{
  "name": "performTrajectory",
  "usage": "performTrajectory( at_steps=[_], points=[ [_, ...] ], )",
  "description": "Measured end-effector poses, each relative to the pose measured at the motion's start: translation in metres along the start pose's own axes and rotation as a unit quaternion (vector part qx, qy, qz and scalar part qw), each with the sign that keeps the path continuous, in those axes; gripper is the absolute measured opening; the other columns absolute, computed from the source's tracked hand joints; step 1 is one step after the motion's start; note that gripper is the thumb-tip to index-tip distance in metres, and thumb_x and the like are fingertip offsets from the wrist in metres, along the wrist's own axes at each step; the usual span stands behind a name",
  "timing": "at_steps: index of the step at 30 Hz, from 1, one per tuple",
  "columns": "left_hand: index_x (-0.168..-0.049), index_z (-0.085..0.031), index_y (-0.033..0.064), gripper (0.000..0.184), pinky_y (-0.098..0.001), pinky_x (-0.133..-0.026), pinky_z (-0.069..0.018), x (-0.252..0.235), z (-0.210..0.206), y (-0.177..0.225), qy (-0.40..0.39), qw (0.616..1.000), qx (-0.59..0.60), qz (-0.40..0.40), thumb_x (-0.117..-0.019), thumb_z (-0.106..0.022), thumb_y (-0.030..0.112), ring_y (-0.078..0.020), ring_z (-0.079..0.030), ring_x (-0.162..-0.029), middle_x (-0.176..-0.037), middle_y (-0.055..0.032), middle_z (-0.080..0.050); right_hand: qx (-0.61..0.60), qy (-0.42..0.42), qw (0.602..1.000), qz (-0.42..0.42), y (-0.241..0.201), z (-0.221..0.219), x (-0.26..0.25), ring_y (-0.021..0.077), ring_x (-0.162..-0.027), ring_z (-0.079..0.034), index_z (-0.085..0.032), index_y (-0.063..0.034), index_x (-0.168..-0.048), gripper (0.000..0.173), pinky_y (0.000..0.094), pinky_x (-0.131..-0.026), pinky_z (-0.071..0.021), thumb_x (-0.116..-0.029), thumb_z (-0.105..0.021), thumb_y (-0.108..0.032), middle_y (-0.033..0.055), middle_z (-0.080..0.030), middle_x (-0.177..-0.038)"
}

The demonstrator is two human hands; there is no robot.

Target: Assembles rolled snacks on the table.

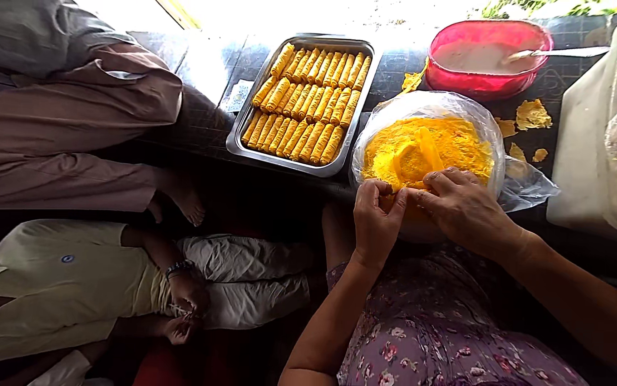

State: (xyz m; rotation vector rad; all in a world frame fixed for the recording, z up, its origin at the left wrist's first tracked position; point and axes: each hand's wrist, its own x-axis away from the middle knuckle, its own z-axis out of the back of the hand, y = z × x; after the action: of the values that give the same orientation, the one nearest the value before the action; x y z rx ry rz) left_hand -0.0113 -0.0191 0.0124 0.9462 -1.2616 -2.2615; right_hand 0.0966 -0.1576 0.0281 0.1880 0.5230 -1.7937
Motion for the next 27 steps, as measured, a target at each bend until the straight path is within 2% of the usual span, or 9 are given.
performTrajectory(
  at_steps=[3,6,9,12,15,18,22,25,27],
  points=[
    [-0.093,-0.063,-0.0042,0.014,-0.0346,-0.099,-0.0531,-0.004,-0.007,0.001,0.002,0.993,-0.044,-0.109,-0.0879,-0.074,0.004,-0.0294,-0.064,-0.120,-0.118,-0.0247,-0.066,-0.043,0.022,0.998,-0.037,0.002,0.002,0.003,0.0370,-0.104,-0.068,-0.071,-0.0038,-0.118,0.031,0.0509,-0.087,-0.0538,-0.0986,-0.057,-0.023,0.0175,-0.071,-0.106],
    [-0.097,-0.063,-0.0054,0.006,-0.0394,-0.108,-0.0496,-0.006,-0.016,-0.002,-0.055,0.979,-0.041,-0.193,-0.0956,-0.062,0.000,-0.0341,-0.060,-0.130,-0.130,-0.0272,-0.064,-0.094,0.056,0.991,-0.075,0.005,0.007,0.009,0.0312,-0.100,-0.069,-0.067,-0.0001,-0.113,0.029,0.0461,-0.089,-0.0547,-0.0949,-0.061,-0.021,0.0135,-0.072,-0.102],
    [-0.100,-0.068,-0.0051,0.012,-0.0401,-0.109,-0.0500,-0.004,-0.022,-0.003,-0.099,0.966,-0.071,-0.228,-0.0983,-0.056,-0.003,-0.0342,-0.062,-0.130,-0.128,-0.0227,-0.068,-0.118,0.086,0.985,-0.090,0.006,0.011,0.013,0.0279,-0.097,-0.070,-0.065,0.0012,-0.109,0.023,0.0404,-0.084,-0.0573,-0.0889,-0.059,-0.010,0.0152,-0.071,-0.102],
    [-0.104,-0.071,-0.0023,0.016,-0.0394,-0.108,-0.0506,-0.001,-0.024,-0.006,-0.122,0.952,-0.122,-0.252,-0.0994,-0.056,-0.001,-0.0320,-0.064,-0.127,-0.125,-0.0185,-0.071,-0.136,0.107,0.982,-0.075,0.010,0.011,0.015,0.0259,-0.111,-0.068,-0.062,0.0021,-0.105,0.021,0.0341,-0.091,-0.0567,-0.0853,-0.055,-0.002,0.0188,-0.069,-0.113],
    [-0.106,-0.072,-0.0013,0.019,-0.0408,-0.109,-0.0494,-0.001,-0.024,-0.005,-0.136,0.944,-0.154,-0.257,-0.1001,-0.054,0.000,-0.0307,-0.065,-0.126,-0.124,-0.0164,-0.073,-0.126,0.100,0.985,-0.054,0.012,0.011,0.015,0.0266,-0.116,-0.068,-0.062,0.0008,-0.111,0.029,0.0341,-0.094,-0.0562,-0.0854,-0.050,0.002,0.0202,-0.067,-0.124],
    [-0.111,-0.071,-0.0036,0.019,-0.0421,-0.111,-0.0481,-0.004,-0.019,0.000,-0.167,0.950,-0.127,-0.230,-0.0991,-0.057,0.002,-0.0315,-0.064,-0.128,-0.125,-0.0165,-0.072,-0.107,0.085,0.990,-0.041,0.012,0.012,0.014,0.0285,-0.107,-0.070,-0.064,0.0009,-0.111,0.031,0.0376,-0.093,-0.0560,-0.0835,-0.051,0.004,0.0175,-0.072,-0.115],
    [-0.117,-0.064,-0.0055,0.029,-0.0449,-0.114,-0.0442,-0.018,0.009,-0.004,-0.200,0.955,-0.006,-0.218,-0.0915,-0.066,0.008,-0.0333,-0.055,-0.136,-0.132,-0.0202,-0.066,-0.104,0.064,0.991,-0.056,0.015,0.013,0.013,0.0284,-0.096,-0.070,-0.063,0.0015,-0.114,0.032,0.0389,-0.087,-0.0571,-0.0831,-0.054,0.001,0.0144,-0.072,-0.103],
    [-0.117,-0.060,0.0005,0.026,-0.0384,-0.110,-0.0463,-0.019,0.030,-0.024,-0.160,0.953,0.010,-0.256,-0.0944,-0.065,0.012,-0.0253,-0.059,-0.127,-0.123,-0.0151,-0.067,-0.097,0.055,0.992,-0.053,0.017,0.013,0.013,0.0273,-0.098,-0.069,-0.065,-0.0004,-0.114,0.033,0.0371,-0.087,-0.0568,-0.0835,-0.054,-0.001,0.0124,-0.072,-0.102],
    [-0.111,-0.064,0.0000,0.017,-0.0341,-0.104,-0.0509,-0.010,0.032,-0.037,-0.138,0.950,-0.015,-0.280,-0.0962,-0.066,0.008,-0.0234,-0.064,-0.117,-0.114,-0.0145,-0.070,-0.095,0.057,0.993,-0.044,0.018,0.012,0.013,0.0272,-0.098,-0.069,-0.066,-0.0002,-0.114,0.033,0.0370,-0.089,-0.0563,-0.0834,-0.053,-0.001,0.0127,-0.072,-0.102]
  ],
)
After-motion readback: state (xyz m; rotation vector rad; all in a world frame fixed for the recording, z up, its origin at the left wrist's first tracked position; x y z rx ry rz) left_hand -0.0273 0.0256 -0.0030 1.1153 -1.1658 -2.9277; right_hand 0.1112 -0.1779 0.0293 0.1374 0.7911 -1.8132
